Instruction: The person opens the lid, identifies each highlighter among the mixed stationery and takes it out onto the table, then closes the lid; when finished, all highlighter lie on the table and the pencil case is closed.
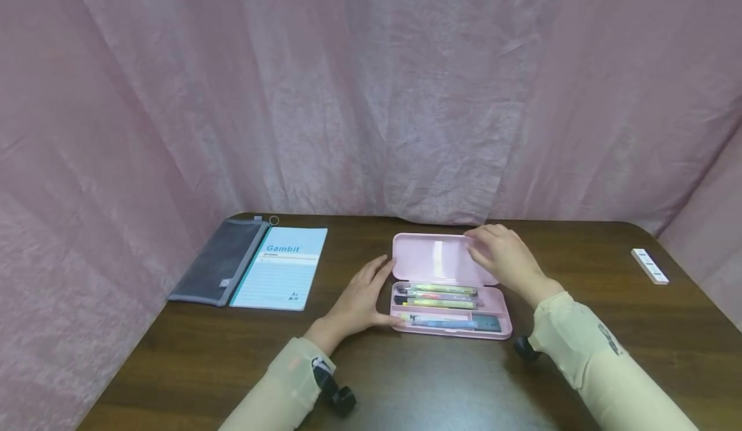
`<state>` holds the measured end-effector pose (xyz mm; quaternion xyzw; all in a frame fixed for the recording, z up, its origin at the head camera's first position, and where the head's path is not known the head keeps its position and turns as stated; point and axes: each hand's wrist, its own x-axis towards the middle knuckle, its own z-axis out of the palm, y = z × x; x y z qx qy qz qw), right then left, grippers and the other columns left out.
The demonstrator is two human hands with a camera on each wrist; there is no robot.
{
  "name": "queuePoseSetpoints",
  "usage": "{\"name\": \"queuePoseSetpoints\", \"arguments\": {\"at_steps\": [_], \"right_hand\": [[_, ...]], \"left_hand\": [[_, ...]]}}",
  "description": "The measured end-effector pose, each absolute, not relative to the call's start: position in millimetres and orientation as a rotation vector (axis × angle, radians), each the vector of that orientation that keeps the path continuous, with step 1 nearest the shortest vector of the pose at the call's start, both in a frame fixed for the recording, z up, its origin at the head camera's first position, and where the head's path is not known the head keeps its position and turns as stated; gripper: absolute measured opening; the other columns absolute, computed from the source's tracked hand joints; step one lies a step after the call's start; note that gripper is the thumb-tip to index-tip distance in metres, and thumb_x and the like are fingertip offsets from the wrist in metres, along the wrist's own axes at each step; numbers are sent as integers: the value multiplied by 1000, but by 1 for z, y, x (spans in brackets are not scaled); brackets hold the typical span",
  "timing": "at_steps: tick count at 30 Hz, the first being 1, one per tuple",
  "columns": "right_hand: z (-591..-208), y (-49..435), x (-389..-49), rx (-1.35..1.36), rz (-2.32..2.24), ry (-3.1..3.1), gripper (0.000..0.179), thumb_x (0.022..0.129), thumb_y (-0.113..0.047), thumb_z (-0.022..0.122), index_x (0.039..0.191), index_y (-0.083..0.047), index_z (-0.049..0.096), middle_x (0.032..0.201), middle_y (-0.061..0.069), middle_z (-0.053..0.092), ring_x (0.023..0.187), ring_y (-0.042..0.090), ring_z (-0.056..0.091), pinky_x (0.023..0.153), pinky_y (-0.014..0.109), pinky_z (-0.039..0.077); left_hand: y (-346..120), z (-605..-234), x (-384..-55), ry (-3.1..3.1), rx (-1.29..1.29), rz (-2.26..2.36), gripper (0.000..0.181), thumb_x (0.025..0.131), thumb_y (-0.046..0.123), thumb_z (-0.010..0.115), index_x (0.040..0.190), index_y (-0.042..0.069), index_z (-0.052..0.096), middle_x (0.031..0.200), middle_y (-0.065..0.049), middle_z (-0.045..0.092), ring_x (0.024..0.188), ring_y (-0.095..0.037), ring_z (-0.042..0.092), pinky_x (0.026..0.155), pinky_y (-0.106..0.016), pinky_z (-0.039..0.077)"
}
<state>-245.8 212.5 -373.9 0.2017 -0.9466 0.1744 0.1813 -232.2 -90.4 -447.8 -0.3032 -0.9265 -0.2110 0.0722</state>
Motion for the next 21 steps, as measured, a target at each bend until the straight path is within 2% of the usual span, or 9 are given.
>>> {"name": "queuePoseSetpoints", "arguments": {"at_steps": [8,16,21], "right_hand": [[-380,218,-245,521,532,-2806,38,92,-22,62,126,-5,60,129,20,60,124,39,51,106,57,35],[-390,221,-250,585,559,-2835,43,92,-22,63,130,-3,58,135,22,56,127,41,48,108,58,34],[-400,223,-254,630,597,-2871,43,92,-22,63,130,-3,58,139,24,51,130,44,45,109,60,33]], "left_hand": [[-90,-447,-234,-2730,-989,-549,114,64,63,79,152,16,25,156,-13,28,144,-31,30,115,-50,31],[-91,-440,-238,-2739,-1067,-447,106,64,66,77,148,16,35,155,-13,31,145,-29,29,119,-48,25],[-90,-438,-243,-2768,-1098,-376,106,62,70,75,147,17,39,153,-11,34,143,-29,33,118,-47,27]]}}
